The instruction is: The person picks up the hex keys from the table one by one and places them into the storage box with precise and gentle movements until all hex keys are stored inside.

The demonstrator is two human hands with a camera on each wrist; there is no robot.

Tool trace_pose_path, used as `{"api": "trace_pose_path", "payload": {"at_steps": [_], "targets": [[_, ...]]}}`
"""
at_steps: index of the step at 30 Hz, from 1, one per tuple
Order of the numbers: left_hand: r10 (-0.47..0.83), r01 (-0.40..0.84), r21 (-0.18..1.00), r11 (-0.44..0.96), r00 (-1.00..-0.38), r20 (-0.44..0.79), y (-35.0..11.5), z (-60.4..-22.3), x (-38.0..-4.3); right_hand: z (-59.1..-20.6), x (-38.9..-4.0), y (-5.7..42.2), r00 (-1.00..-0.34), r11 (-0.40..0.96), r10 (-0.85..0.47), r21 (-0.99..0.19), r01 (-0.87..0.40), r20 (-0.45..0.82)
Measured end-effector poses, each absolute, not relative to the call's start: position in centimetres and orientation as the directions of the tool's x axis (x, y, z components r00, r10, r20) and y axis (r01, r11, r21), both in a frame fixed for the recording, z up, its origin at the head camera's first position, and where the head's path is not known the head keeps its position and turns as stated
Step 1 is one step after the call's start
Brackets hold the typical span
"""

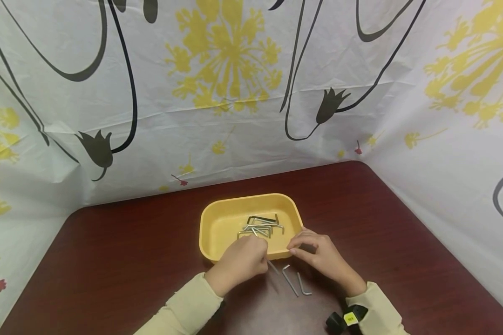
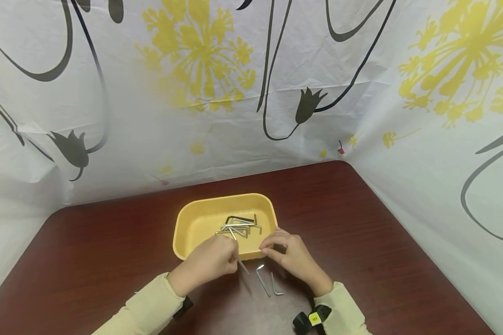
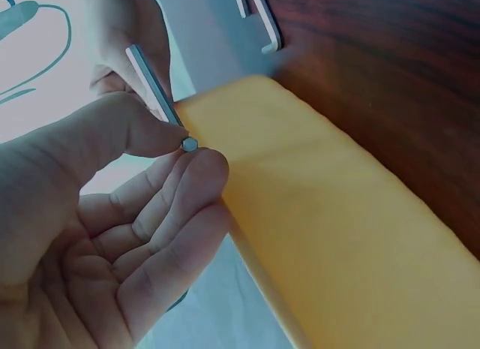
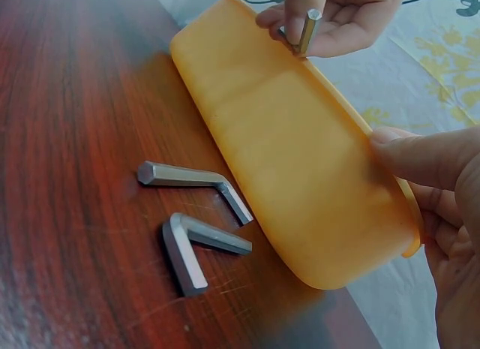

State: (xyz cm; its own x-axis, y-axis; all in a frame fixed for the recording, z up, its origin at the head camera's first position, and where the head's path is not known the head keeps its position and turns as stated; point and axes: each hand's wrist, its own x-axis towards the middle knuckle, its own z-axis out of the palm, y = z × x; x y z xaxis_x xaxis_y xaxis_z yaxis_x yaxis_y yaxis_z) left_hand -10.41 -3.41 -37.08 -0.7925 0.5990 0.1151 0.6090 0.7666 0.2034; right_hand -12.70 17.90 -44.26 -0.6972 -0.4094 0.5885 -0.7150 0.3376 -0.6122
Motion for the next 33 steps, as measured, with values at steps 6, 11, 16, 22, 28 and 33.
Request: {"api": "trace_pose_path", "payload": {"at_steps": [6, 11, 16, 22, 28, 33], "targets": [[0.601, 0.613, 0.188, 0.768, -0.79, 0.119, -3.7, -36.7, -11.0, -44.3, -12.8, 18.0, -0.695, 0.338, -0.414, -0.61, -0.717, 0.588], [0.587, 0.603, 0.202, 0.772, -0.798, 0.138, -4.0, -36.3, -11.5, -44.3, -12.8, 18.0, -0.69, 0.327, -0.416, -0.611, -0.721, 0.592], [0.579, 0.595, 0.224, 0.772, -0.803, 0.14, -4.3, -36.1, -12.2, -44.2, -12.7, 18.0, -0.704, 0.344, -0.415, -0.616, -0.708, 0.577], [0.561, 0.568, 0.261, 0.78, -0.821, 0.111, -4.6, -35.9, -13.4, -42.5, -11.8, 17.4, -0.698, 0.339, -0.412, -0.613, -0.714, 0.585], [0.551, 0.553, 0.283, 0.784, -0.829, 0.093, -5.0, -35.3, -14.9, -41.0, -11.1, 17.1, -0.69, 0.336, -0.416, -0.605, -0.722, 0.592], [0.547, 0.544, 0.29, 0.788, -0.834, 0.078, -5.3, -34.7, -15.7, -41.1, -11.1, 17.0, -0.683, 0.327, -0.419, -0.602, -0.729, 0.599]]}}
